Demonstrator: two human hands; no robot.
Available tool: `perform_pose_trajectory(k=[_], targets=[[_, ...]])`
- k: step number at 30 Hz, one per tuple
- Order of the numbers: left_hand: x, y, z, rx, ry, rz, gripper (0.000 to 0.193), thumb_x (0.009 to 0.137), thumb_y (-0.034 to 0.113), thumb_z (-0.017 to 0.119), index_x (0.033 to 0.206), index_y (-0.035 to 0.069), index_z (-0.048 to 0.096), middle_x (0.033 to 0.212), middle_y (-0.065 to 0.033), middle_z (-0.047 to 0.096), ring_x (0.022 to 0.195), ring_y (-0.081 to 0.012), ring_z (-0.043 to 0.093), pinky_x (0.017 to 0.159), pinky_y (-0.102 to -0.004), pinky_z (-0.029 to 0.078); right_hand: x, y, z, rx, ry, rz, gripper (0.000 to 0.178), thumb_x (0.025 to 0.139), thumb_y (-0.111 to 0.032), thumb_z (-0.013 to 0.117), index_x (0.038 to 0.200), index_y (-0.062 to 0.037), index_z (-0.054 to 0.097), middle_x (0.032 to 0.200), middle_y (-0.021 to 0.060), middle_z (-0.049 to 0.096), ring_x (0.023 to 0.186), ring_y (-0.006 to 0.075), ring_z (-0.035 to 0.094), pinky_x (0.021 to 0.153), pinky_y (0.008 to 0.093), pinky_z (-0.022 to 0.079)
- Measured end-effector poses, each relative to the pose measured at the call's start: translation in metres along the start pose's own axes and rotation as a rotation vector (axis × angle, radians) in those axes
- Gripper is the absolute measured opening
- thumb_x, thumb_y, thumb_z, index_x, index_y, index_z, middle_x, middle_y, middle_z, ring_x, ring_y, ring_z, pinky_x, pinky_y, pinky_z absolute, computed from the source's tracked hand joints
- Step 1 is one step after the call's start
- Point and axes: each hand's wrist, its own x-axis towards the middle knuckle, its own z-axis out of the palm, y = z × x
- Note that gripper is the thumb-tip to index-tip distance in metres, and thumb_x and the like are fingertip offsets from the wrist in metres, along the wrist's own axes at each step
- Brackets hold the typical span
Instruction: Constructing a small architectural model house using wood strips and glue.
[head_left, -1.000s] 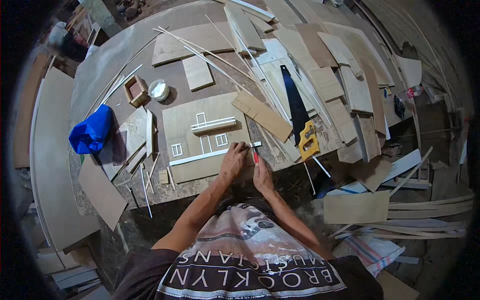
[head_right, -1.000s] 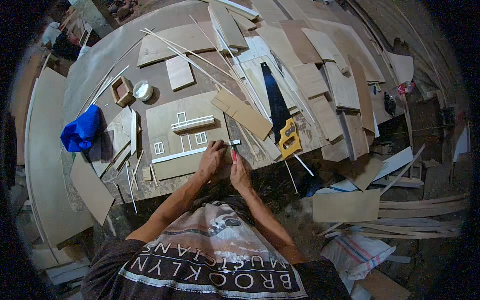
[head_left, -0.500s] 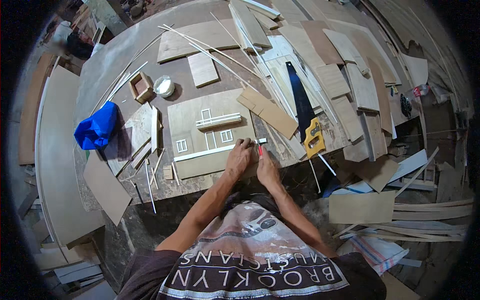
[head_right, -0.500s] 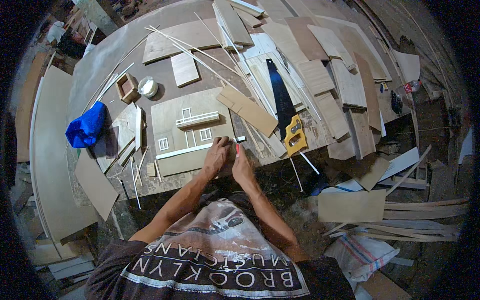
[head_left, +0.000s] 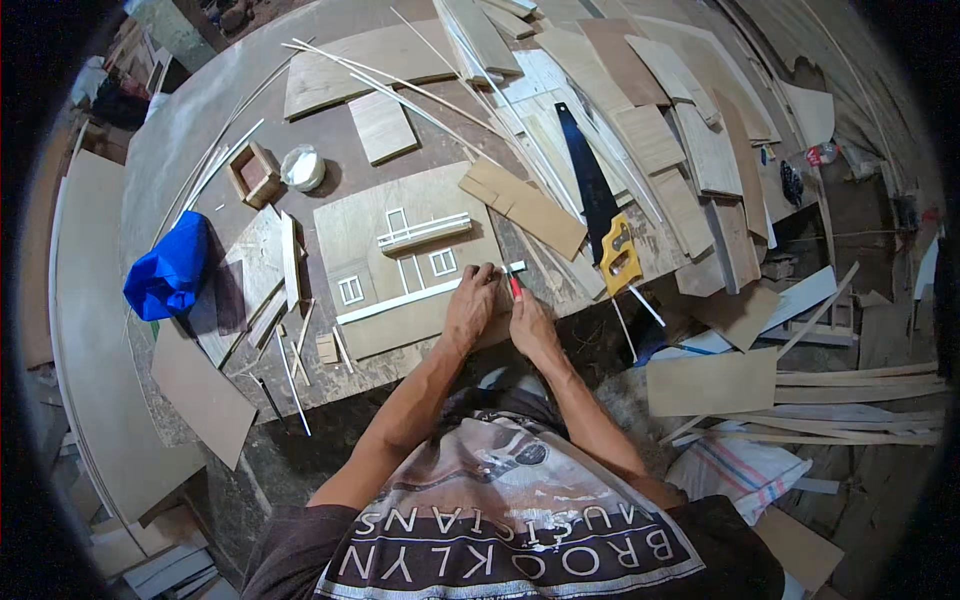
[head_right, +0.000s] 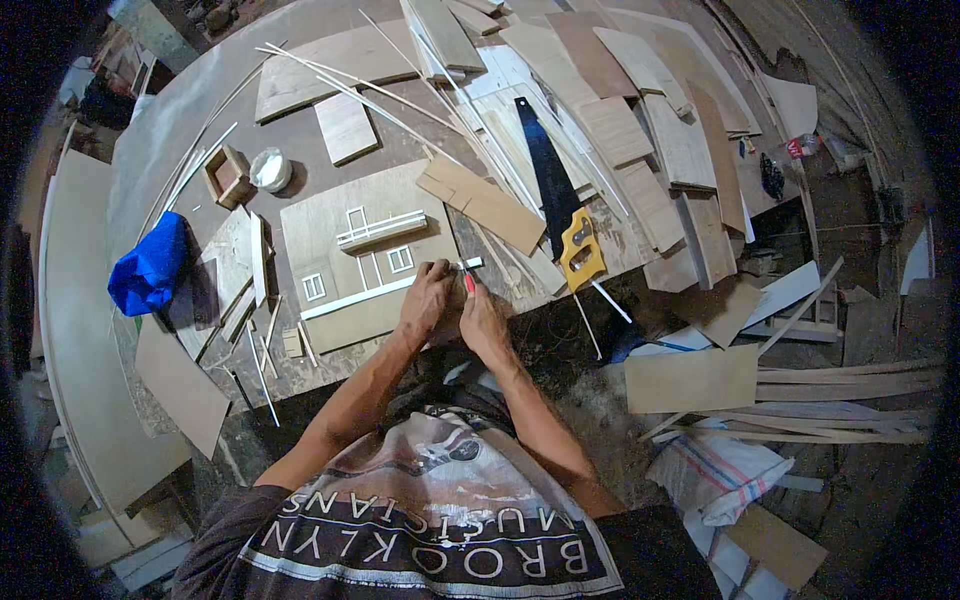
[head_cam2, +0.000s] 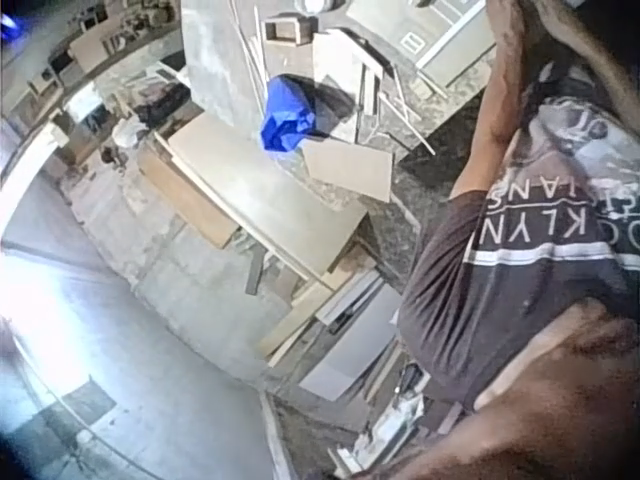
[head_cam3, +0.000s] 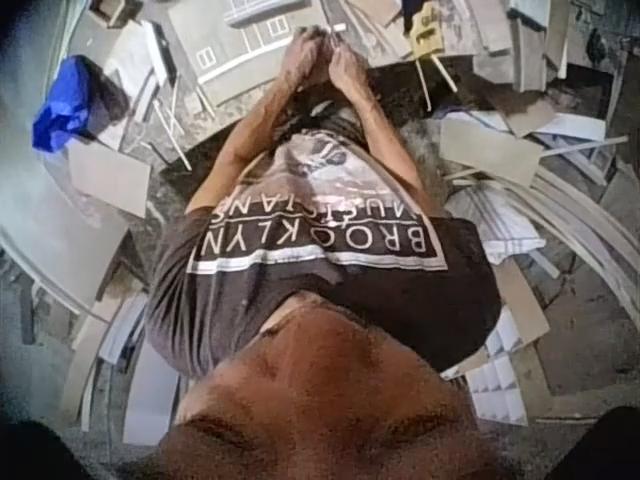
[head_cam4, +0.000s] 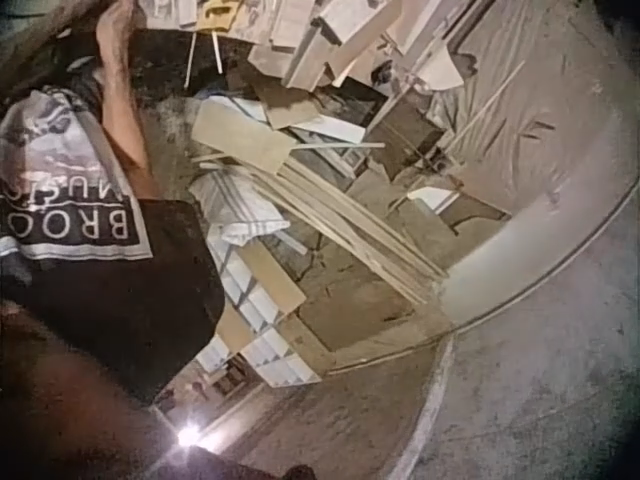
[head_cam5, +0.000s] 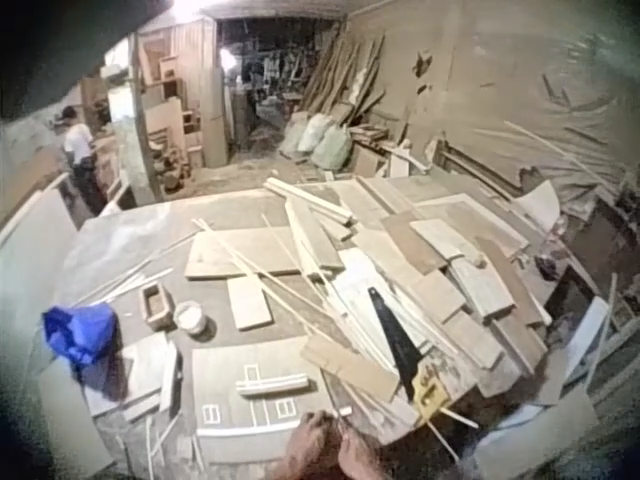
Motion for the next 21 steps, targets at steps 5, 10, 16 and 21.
perform_pose_trajectory(k=[5, 10, 16, 21], targets=[[-0.001, 0.007, -0.010, 0.009, -0.054, 0.017, 0.032, 0.078, 0.006, 0.056, 0.108, 0.001, 0.066, 0.120, -0.0120, 0.053, 0.106, -0.0349, 0.050, 0.090, -0.0395, 0.051, -0.007, -0.010, -0.003, -0.043, 0.070, -0.062, 0.029, 0.101, -0.020, 0.039, 0.102, 0.0047, 0.055, 0.090, 0.0324, 0.061, 0.090, 0.0507, 0.058, 0.077, 0.0555, 0.046], [-0.003, 0.003, -0.011, 0.011, -0.067, 0.004, 0.034, 0.077, 0.007, 0.058, 0.110, 0.002, 0.066, 0.120, -0.0115, 0.053, 0.107, -0.0349, 0.049, 0.091, -0.0384, 0.050, -0.008, -0.013, 0.001, -0.022, 0.075, -0.088, 0.024, 0.098, -0.016, 0.042, 0.102, 0.0046, 0.054, 0.090, 0.0325, 0.061, 0.087, 0.0509, 0.059, 0.076, 0.0557, 0.046], [0.000, 0.006, -0.012, 0.024, -0.044, 0.026, 0.030, 0.080, 0.008, 0.055, 0.107, 0.001, 0.066, 0.113, -0.0099, 0.056, 0.105, -0.0312, 0.052, 0.091, -0.0358, 0.050, 0.005, -0.009, -0.004, -0.088, -0.022, -0.036, 0.028, 0.098, -0.017, 0.041, 0.105, 0.0074, 0.053, 0.091, 0.0354, 0.062, 0.089, 0.0539, 0.059, 0.077, 0.0577, 0.047], [0.002, 0.001, -0.005, 0.078, -0.069, 0.062, 0.030, 0.081, 0.008, 0.055, 0.106, -0.001, 0.066, 0.114, -0.0102, 0.055, 0.106, -0.0314, 0.052, 0.090, -0.0369, 0.051, 0.013, -0.027, -0.025, -0.117, -0.149, 0.075, 0.030, 0.098, -0.019, 0.041, 0.105, 0.0073, 0.054, 0.094, 0.0374, 0.062, 0.097, 0.0541, 0.059, 0.082, 0.0573, 0.048]])
